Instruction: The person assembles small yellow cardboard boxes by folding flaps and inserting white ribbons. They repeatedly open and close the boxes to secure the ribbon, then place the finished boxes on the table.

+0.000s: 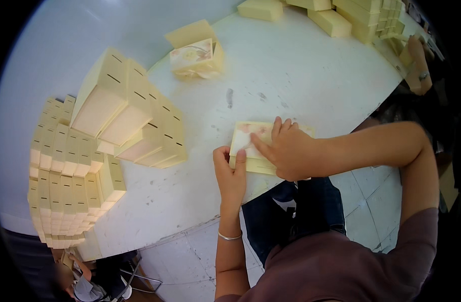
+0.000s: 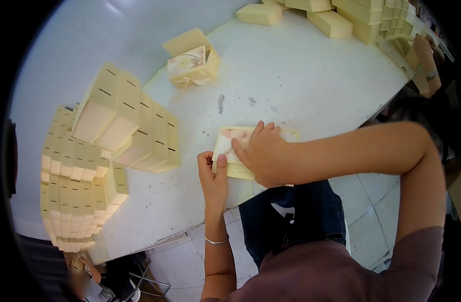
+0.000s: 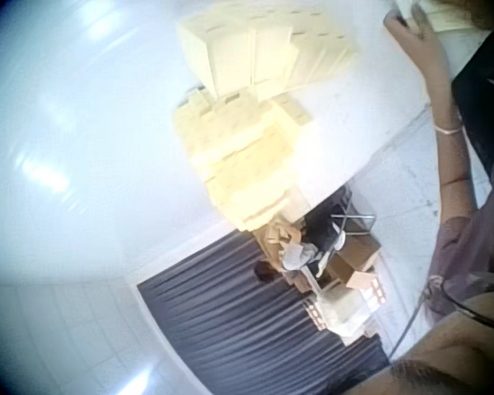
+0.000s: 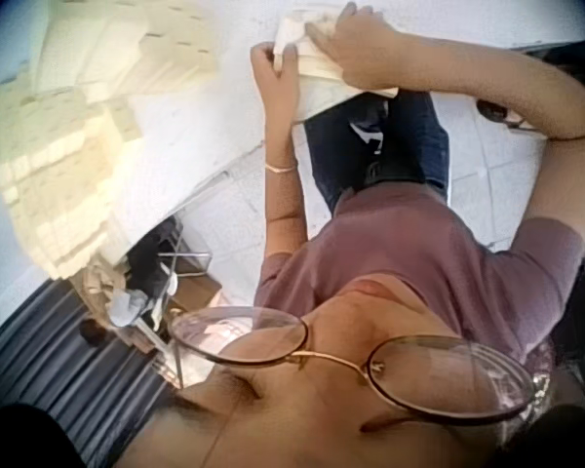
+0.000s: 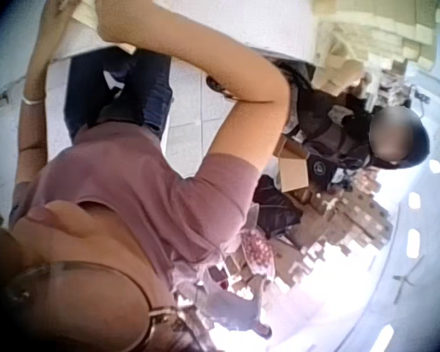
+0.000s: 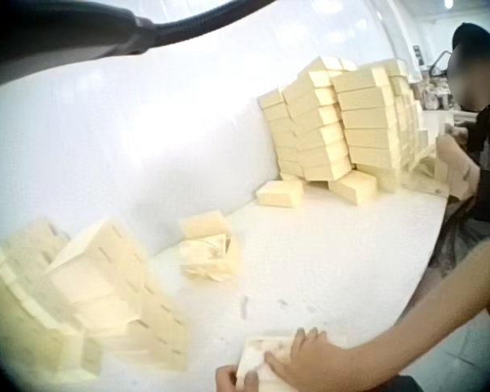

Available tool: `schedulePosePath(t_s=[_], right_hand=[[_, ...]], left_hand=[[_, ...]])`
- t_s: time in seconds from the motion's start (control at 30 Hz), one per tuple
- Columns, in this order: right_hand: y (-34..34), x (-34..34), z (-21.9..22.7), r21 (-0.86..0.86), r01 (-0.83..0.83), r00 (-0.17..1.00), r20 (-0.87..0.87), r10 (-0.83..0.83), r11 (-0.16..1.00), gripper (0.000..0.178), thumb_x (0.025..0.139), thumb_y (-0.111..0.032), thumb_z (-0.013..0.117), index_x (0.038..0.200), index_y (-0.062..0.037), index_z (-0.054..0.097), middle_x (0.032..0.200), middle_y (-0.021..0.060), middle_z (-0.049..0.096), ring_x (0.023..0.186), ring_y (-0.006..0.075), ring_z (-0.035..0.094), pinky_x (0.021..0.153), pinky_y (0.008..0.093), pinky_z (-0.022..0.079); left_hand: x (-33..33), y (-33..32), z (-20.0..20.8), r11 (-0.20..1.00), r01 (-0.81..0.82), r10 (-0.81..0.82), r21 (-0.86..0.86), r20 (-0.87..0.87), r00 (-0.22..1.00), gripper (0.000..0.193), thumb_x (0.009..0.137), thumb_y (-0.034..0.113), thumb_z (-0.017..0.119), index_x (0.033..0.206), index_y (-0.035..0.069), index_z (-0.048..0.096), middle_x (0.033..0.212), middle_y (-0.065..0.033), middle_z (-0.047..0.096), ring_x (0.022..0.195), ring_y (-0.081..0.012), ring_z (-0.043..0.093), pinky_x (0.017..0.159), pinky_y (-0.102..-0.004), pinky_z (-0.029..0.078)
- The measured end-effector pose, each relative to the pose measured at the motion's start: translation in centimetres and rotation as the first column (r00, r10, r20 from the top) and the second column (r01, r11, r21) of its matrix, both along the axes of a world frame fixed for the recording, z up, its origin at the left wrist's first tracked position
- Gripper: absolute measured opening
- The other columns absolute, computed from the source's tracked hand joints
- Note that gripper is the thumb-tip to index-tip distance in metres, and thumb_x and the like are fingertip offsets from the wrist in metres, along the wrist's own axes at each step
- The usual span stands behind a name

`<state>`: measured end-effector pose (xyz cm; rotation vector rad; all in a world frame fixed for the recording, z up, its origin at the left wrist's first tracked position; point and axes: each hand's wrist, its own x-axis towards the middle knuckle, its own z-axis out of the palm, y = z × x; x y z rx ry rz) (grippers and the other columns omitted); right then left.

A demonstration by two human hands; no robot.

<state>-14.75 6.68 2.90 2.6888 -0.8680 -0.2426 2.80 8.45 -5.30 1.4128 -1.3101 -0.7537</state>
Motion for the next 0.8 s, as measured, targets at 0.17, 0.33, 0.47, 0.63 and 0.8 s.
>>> schedulePosePath(t_s=[0.17, 0.33, 0.47, 0.63, 0.8], right_hand=[[-5.8, -1.9, 4.6, 0.922, -0.067, 0.843, 0.257, -0.473, 0.381, 0.064, 0.082, -0.014, 0.044, 0.141, -0.0098, 0.018, 0.095, 0.0178, 0.062, 0.075, 0.0268, 0.062, 0.066, 0.0391, 0.049], [-2.6, -3.1, 2.9, 0.952, -0.274, 0.474, 0.256, -0.842, 0.136, 0.071, 0.087, -0.022, 0.050, 0.142, -0.0103, 0.007, 0.095, 0.0161, 0.058, 0.081, 0.0176, 0.058, 0.067, 0.0305, 0.050], [-0.9, -3.6, 1.2, 0.911, -0.334, 0.348, 0.357, -0.867, 0.242, 0.076, 0.088, -0.022, 0.050, 0.142, -0.0092, -0.001, 0.082, 0.0152, 0.058, 0.066, 0.0162, 0.056, 0.061, 0.0271, 0.048], [-0.4, -2.7, 2.0, 0.889, -0.386, 0.414, 0.406, -0.814, 0.247, 0.076, 0.089, -0.014, 0.049, 0.143, -0.0147, -0.004, 0.079, 0.0117, 0.058, 0.070, 0.0131, 0.055, 0.063, 0.0268, 0.046], [-0.3, -2.2, 2.2, 0.888, -0.329, 0.470, 0.448, -0.760, 0.320, 0.067, 0.087, -0.015, 0.050, 0.141, -0.0101, 0.012, 0.077, 0.0118, 0.056, 0.065, 0.0150, 0.053, 0.063, 0.0279, 0.045]], left_hand=[[3.3, -2.1, 0.4, 0.988, 0.147, -0.146, -0.039, 0.035, 0.989, 0.024, 0.083, 0.018, 0.063, 0.093, 0.000, 0.050, 0.090, -0.0086, 0.051, 0.084, -0.0186, 0.048, 0.077, -0.0306, 0.041], [1.7, -4.7, 7.1, 0.963, 0.175, 0.119, -0.203, 0.909, 0.399, 0.040, 0.074, 0.020, 0.068, 0.106, 0.001, 0.053, 0.104, -0.0138, 0.053, 0.097, -0.0287, 0.051, 0.081, -0.0351, 0.041], [-2.4, 0.1, 8.0, 0.852, 0.521, -0.300, 0.044, 0.857, 0.419, 0.074, 0.063, 0.047, 0.071, 0.121, 0.005, 0.050, 0.126, -0.0198, 0.043, 0.118, -0.0412, 0.037, 0.093, -0.0557, 0.029], [-0.5, 1.7, 7.2, 0.816, 0.556, -0.373, 0.154, 0.877, 0.304, 0.089, 0.057, 0.058, 0.070, 0.126, 0.006, 0.047, 0.135, -0.0216, 0.034, 0.125, -0.0476, 0.027, 0.093, -0.0682, 0.019], [1.2, 2.9, 6.0, 0.805, 0.588, -0.297, 0.082, 0.913, 0.280, 0.074, 0.068, 0.046, 0.069, 0.125, 0.004, 0.048, 0.133, -0.0212, 0.038, 0.123, -0.0462, 0.032, 0.096, -0.0610, 0.028]])
